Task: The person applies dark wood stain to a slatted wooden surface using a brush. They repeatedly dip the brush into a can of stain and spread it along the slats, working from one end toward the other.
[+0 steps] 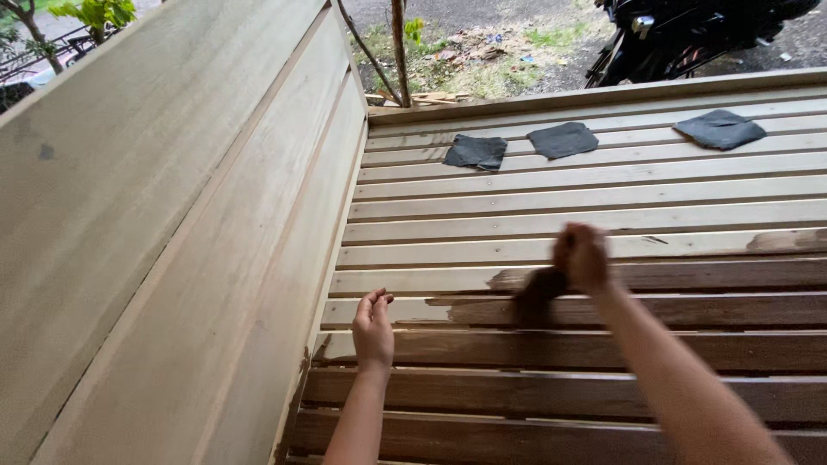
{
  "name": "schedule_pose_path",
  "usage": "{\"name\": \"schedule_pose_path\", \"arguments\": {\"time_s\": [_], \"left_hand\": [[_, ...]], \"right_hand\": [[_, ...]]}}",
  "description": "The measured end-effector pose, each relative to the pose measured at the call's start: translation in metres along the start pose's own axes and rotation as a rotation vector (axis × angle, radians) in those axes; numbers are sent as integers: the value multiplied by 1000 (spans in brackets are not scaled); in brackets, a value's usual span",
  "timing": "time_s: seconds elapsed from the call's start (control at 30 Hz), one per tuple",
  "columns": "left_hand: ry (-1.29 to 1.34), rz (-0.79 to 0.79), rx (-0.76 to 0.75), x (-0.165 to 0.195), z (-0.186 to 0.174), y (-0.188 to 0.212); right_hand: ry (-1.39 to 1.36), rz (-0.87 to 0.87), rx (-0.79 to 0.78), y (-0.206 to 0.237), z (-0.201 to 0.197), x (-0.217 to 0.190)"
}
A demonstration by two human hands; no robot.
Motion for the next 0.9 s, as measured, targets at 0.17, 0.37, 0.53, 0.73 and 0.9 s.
{"name": "schedule_pose_path", "arguments": {"time_s": [0.17,0.37,0.53,0.73,0.9], "left_hand": [[23,43,-32,3,1,0],[27,21,8,-12,-21,-11],[-10,-16,53,-27,-42,-15],[-20,-58,49,-26,-37,-10],[-29,10,19,-11,-3,3]], "right_hand": [[163,-67,-27,-7,-36,-29],[424,-36,-329,23,125,44],[-62,52,-266,63,244,42],[-323,-62,-117,29,208,50],[145,-365,-12,15,70,39]]}}
Point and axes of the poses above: each hand's wrist, its own y-axis away from the middle knuckle, its own z-axis out of the palm, x = y × z, the point moved 4 cm from there along -y, towards the middle knuckle, and after that the axes turned 15 degrees about -z, right-handed, at the moved point
